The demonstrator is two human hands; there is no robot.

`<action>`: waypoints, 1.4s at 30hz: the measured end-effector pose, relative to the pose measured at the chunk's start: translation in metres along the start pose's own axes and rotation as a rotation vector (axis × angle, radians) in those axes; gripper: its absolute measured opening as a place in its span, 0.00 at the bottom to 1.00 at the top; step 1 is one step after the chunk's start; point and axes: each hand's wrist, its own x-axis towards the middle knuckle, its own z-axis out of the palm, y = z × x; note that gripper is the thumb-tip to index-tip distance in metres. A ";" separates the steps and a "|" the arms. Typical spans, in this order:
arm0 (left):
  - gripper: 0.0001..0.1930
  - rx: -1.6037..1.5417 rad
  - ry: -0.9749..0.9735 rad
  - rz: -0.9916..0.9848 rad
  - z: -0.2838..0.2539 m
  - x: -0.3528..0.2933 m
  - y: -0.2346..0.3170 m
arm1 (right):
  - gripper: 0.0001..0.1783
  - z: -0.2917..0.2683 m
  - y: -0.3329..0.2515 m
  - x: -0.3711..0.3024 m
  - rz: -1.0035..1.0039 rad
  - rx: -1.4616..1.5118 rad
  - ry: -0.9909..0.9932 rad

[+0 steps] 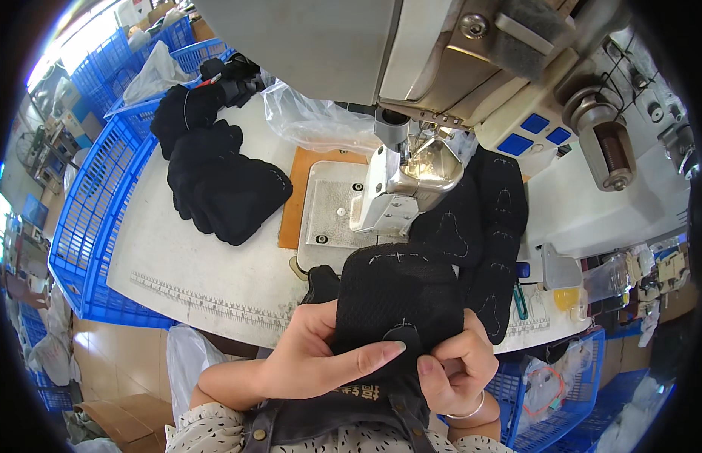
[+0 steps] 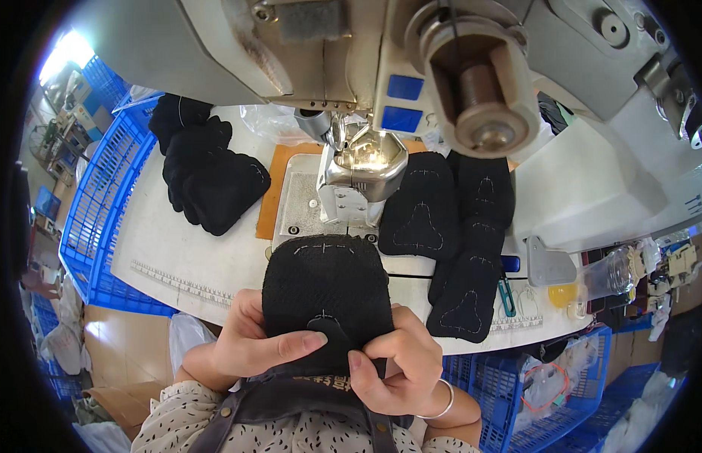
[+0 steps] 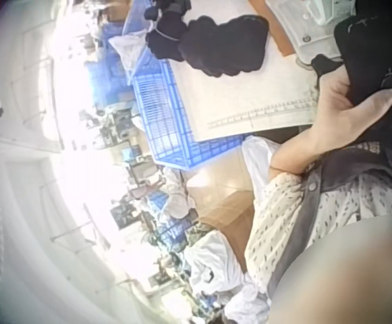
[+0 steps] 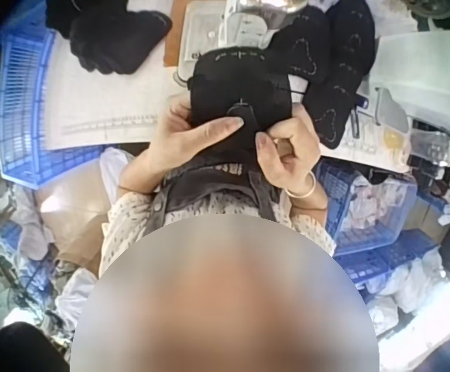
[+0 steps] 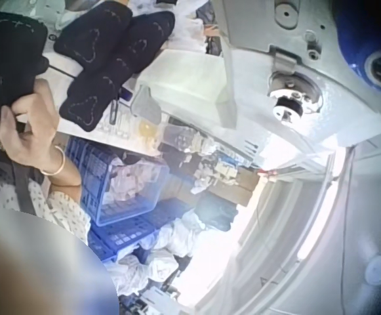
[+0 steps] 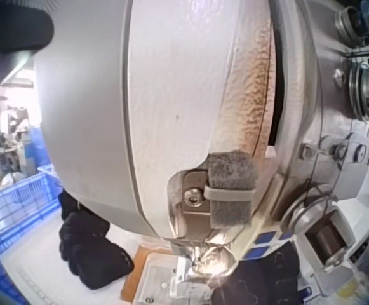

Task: Operate a heavy-duty sewing machine to stitch together components of a shoe upper.

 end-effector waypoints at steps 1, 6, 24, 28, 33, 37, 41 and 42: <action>0.04 0.062 -0.038 0.041 -0.001 0.000 0.000 | 0.06 -0.001 -0.001 -0.001 0.000 -0.002 0.000; 0.04 0.112 -0.061 0.077 0.002 -0.003 0.002 | 0.07 -0.002 -0.006 -0.001 0.010 -0.034 -0.033; 0.04 0.153 0.016 0.169 0.006 -0.004 -0.005 | 0.06 -0.002 -0.006 -0.002 -0.010 -0.007 -0.017; 0.04 0.147 0.012 0.154 0.004 -0.003 -0.004 | 0.06 -0.003 -0.005 -0.003 0.006 -0.021 -0.024; 0.03 0.202 -0.032 0.175 0.001 0.004 0.005 | 0.06 -0.003 -0.003 0.000 -0.047 0.001 -0.038; 0.04 0.237 -0.063 0.156 0.002 0.004 0.010 | 0.06 -0.003 -0.007 0.003 -0.064 0.011 -0.034; 0.08 0.510 -0.043 0.327 -0.002 0.008 0.008 | 0.07 -0.007 -0.008 0.002 0.013 -0.047 -0.105; 0.08 0.511 -0.045 0.328 -0.002 0.009 0.006 | 0.07 -0.008 -0.007 0.004 0.004 -0.076 -0.137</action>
